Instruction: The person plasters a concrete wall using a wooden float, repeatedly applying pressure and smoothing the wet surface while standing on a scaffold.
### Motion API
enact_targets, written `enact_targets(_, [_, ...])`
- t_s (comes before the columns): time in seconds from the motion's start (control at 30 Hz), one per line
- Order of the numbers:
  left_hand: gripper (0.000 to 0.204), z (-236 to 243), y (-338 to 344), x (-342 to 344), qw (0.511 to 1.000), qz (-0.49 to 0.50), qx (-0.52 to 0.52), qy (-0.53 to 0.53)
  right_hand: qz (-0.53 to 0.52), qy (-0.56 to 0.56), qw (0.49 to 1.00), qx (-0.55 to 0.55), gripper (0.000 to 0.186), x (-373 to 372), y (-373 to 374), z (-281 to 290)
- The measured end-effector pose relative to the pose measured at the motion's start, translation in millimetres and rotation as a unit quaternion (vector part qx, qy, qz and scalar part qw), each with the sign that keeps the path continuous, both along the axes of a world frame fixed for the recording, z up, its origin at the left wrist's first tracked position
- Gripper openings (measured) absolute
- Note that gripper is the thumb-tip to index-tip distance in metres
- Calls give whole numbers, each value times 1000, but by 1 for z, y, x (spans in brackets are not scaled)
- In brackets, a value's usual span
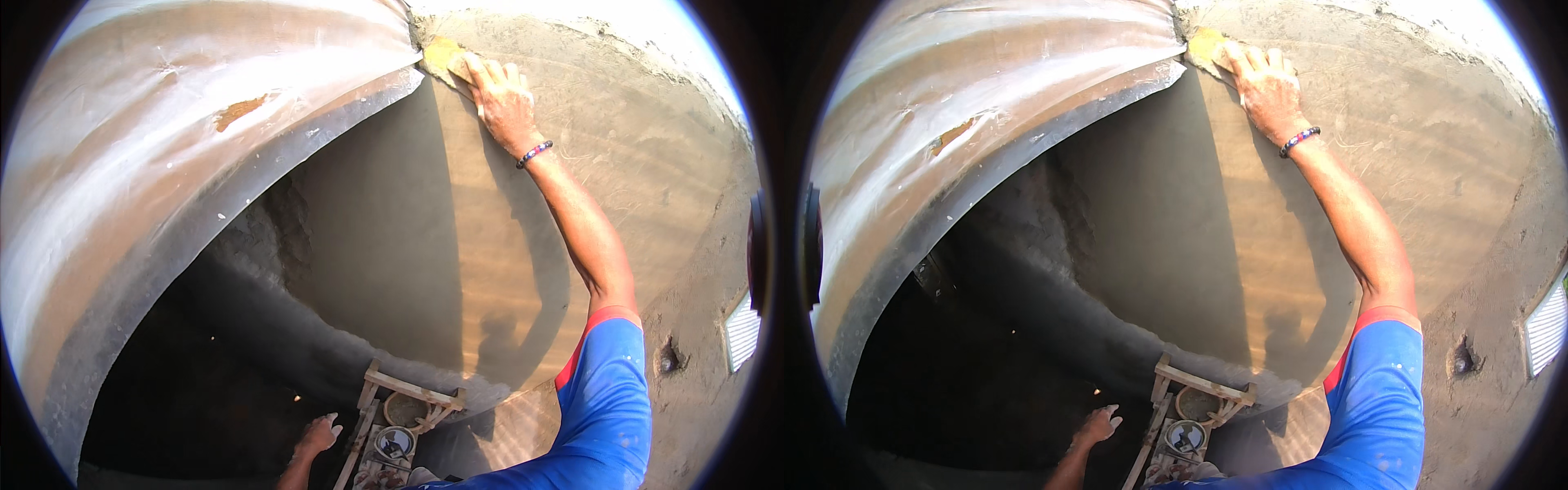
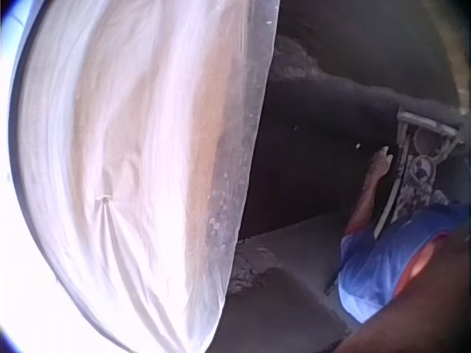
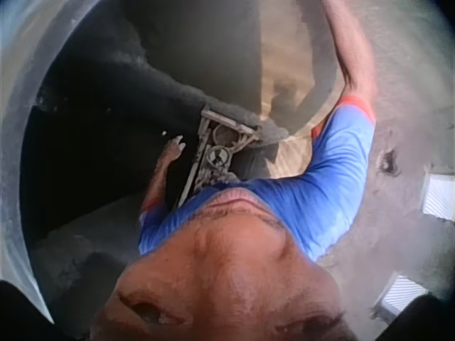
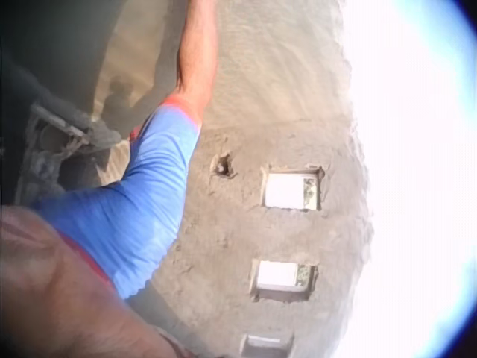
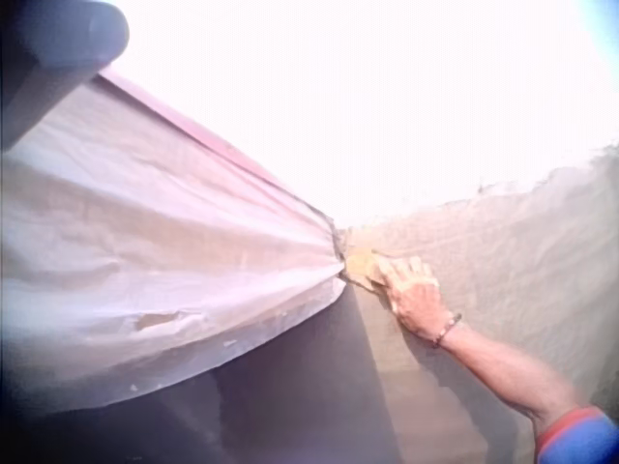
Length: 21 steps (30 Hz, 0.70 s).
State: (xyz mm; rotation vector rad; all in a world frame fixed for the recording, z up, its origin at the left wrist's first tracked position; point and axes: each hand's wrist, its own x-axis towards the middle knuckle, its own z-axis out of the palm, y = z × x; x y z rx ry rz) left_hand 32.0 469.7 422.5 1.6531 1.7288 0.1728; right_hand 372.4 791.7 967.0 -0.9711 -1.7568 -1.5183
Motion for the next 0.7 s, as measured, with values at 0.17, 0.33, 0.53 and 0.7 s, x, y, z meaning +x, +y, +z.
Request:
enact_targets(0.17, [52,-35,-31,15,1000,-22,0,17,3,-150,979,-141,51,48,-26,-76])
enact_targets(0.33, [55,-44,-99,-28,992,54,-116,-7,-54,47,995,65,47,152,-61,26])
enact_targets(0.53, [55,-11,-57,-22,997,43,-57,-31,-8,33,998,-61,52,48,-19,-46])
enact_targets(0.7, [55,-22,-71,-45,995,44,93,-13,-46,60,995,58,55,189,-76,-8])
